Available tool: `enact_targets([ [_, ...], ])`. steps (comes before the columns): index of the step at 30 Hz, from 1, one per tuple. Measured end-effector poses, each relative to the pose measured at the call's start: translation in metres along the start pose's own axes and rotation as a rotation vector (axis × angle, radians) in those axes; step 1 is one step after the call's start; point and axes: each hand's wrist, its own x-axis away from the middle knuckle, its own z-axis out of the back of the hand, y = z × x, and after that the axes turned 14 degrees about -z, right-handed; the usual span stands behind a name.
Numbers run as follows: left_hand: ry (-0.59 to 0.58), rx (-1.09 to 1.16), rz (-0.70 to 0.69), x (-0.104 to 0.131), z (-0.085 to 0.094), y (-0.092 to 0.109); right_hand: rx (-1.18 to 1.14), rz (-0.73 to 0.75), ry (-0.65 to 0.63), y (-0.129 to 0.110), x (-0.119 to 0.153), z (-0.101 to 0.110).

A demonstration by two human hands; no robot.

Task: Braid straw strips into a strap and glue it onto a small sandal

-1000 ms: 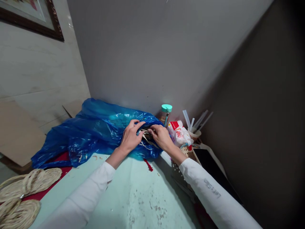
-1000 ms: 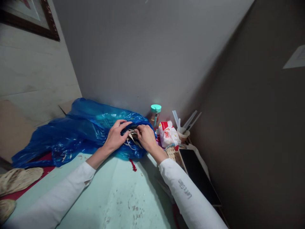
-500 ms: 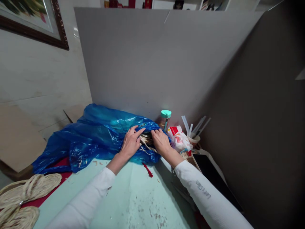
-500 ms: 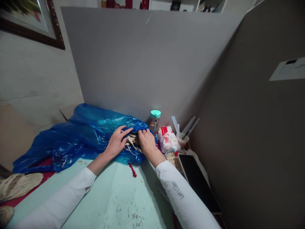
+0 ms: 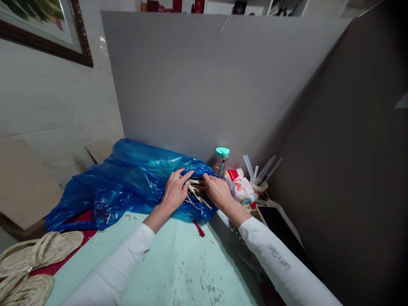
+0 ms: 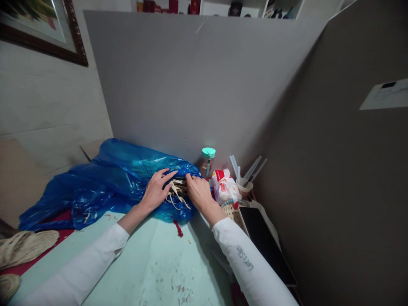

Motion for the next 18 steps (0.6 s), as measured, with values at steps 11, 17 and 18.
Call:
enact_targets([
  [11, 0.013, 0.005, 0.014, 0.0002, -0.0009, 0.0000, -0.152, 0.027, -0.085, 0.0015, -0.0023, -0.0057],
  [17, 0.040, 0.018, -0.004, -0.0009, 0.0032, 0.0036, -0.414, -0.021, -0.027, 0.0021, 0.0028, -0.0024],
  [18, 0.045, 0.021, -0.011, -0.0011, 0.0039, 0.0049, -0.477, -0.032, -0.036, 0.0023, 0.0026, -0.0015],
])
